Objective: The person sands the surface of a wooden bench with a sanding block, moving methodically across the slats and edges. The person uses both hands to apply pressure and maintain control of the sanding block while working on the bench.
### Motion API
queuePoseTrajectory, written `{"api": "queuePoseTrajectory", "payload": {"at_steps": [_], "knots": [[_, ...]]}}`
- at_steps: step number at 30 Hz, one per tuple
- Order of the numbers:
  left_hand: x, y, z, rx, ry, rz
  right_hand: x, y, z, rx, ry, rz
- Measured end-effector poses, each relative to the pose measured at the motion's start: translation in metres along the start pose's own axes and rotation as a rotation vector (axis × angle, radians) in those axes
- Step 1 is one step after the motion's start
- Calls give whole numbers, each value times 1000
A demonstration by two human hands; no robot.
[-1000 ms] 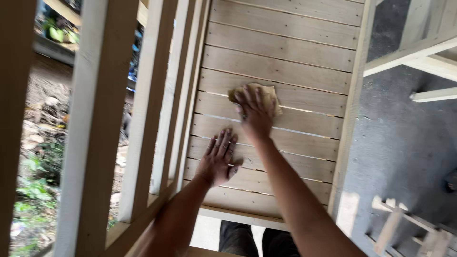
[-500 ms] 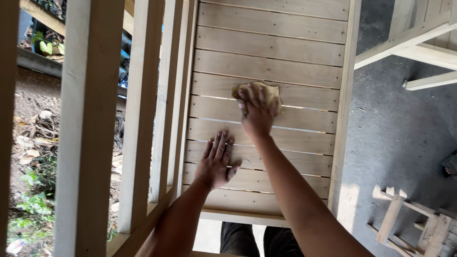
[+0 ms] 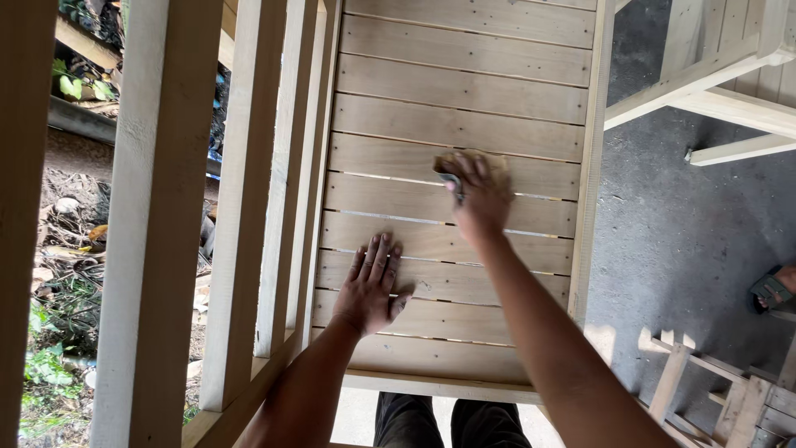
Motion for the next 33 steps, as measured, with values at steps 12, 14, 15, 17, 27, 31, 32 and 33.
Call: {"api": "queuePoseTrajectory", "payload": {"at_steps": [12,14,15,17,27,31,32,33], "knots": [[-2,-2,1,-10,6,9,-22,9,105,77,0,6],[-1,-2,1,-15,-3,13,-20,12,136,186,123,-104],[-1,-2,2,-20,-8,-2,-21,12,137,222,103,-111],[-1,-3,2,-22,-11,-10,-15,6,113,290,68,-115],[-1,-5,3,-15,3,3,51,-41,-101,-34,-207,-306],[0,-5,4,-21,22,-11,0,-74,-24,-138,155,35],[0,-4,5,-26,26,-4,-11,-87,9,35,-33,95],[-1,-4,5,-29,32,1,-20,-100,39,145,-27,108]]}}
Point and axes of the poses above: each hand's wrist, its own y-axis towards the middle knuckle, its own x-axis out of the back of the hand, z = x × y, the point moved 4 cm from there along y, towards the middle knuckle, and after that the axes turned 5 degrees about z, right-handed, at the moved point
